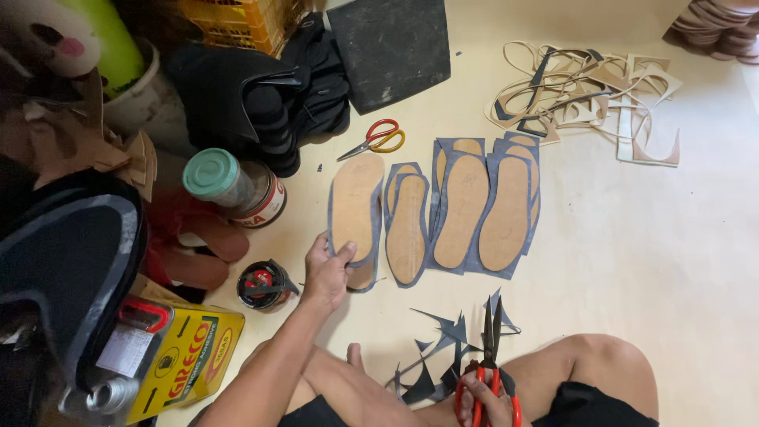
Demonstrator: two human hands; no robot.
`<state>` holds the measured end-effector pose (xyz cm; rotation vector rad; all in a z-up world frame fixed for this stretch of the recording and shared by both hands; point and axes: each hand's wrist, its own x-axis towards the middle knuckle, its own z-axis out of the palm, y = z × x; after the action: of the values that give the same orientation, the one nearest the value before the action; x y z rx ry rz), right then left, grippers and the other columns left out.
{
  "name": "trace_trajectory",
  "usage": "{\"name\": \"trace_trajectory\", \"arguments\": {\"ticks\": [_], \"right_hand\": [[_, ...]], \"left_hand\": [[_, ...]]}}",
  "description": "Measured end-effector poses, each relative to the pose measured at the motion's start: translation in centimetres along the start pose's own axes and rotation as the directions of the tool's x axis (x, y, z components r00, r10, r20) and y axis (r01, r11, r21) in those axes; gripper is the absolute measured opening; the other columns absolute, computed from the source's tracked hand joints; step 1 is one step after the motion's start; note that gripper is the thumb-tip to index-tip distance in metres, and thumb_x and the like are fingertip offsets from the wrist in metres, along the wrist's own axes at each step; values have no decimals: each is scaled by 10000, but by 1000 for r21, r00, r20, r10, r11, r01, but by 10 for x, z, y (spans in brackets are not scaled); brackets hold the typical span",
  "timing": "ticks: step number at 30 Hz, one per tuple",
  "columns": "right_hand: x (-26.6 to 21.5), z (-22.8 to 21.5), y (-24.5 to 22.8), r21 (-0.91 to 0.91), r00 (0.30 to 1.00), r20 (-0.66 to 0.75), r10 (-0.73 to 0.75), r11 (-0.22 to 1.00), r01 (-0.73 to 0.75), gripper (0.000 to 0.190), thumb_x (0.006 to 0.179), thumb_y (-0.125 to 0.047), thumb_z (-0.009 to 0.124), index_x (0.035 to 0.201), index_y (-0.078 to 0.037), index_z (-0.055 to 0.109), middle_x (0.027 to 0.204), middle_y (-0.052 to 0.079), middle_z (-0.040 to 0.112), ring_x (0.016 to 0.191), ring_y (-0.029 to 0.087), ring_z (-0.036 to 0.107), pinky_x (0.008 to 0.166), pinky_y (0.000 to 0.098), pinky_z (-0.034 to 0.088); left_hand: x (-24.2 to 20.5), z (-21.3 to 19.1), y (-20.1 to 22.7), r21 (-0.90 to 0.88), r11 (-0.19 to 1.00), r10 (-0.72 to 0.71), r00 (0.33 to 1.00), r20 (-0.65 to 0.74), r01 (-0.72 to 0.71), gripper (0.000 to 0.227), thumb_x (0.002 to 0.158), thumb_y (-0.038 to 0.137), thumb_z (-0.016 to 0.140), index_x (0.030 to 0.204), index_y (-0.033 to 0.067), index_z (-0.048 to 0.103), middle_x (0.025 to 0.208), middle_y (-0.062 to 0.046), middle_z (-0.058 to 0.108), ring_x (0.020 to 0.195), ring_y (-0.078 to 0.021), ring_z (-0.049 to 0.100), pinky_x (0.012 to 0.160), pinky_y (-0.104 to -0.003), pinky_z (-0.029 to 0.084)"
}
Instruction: The person sits on the floor and uses red-handled scissors to cut out shoe insoles from a sheet of blue material. They carefully follow the outlines of the insoles, separating them one by one and placing the finished pieces on the floor.
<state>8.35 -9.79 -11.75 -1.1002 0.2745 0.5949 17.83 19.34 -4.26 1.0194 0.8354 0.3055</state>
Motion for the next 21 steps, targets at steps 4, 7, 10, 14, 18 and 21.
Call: {"name": "trace_trajectory", "arguments": {"ticks": [4,7,10,14,18,21], "right_hand": [[14,-16,28,125,965,-196,174,981,-152,175,792,-56,616,713,75,530,402,228,463,303,295,437,307,336,362],[9,-5,19,104,945,-282,164,985,-140,195,776,-40,646,648,59,538,403,217,473,327,282,441,379,322,380],[13,-7,26,145,920,-341,194,978,-153,155,771,-38,643,699,67,554,436,204,448,337,290,417,397,347,378],[10,-4,15,132,911,-385,146,986,-103,120,755,40,646,699,114,570,438,233,493,388,315,476,479,377,432],[8,-8,20,93,952,-257,164,985,-145,254,784,-78,617,686,157,630,440,233,515,370,333,504,440,378,432],[4,3,14,128,948,-286,141,986,-108,297,774,-99,620,621,155,607,396,206,452,355,312,458,436,361,393]], "left_hand": [[15,0,-21,-34,999,-8,997,76,11,370,800,-29,605,1151,63,527,994,-131,651,827,-234,640,664,-320,532],[16,4,-20,2,999,-47,998,34,46,389,798,0,623,1163,79,512,1007,-118,632,799,-199,639,580,-253,508],[16,10,-16,473,825,-335,942,-31,309,1032,692,274,723,1455,190,32,1483,-134,211,1222,-297,481,899,-429,502],[54,-12,-52,962,233,-152,982,-111,145,900,761,367,645,1443,158,98,1437,-112,235,1332,-292,228,1072,-427,282],[60,-2,-62,980,15,-41,980,-196,197,791,780,276,660,1382,197,153,1339,-75,262,1209,-285,300,897,-392,420],[60,2,-53,975,79,-8,978,-209,209,854,722,235,743,1359,162,179,1317,-99,284,1214,-285,323,858,-384,464]]}}
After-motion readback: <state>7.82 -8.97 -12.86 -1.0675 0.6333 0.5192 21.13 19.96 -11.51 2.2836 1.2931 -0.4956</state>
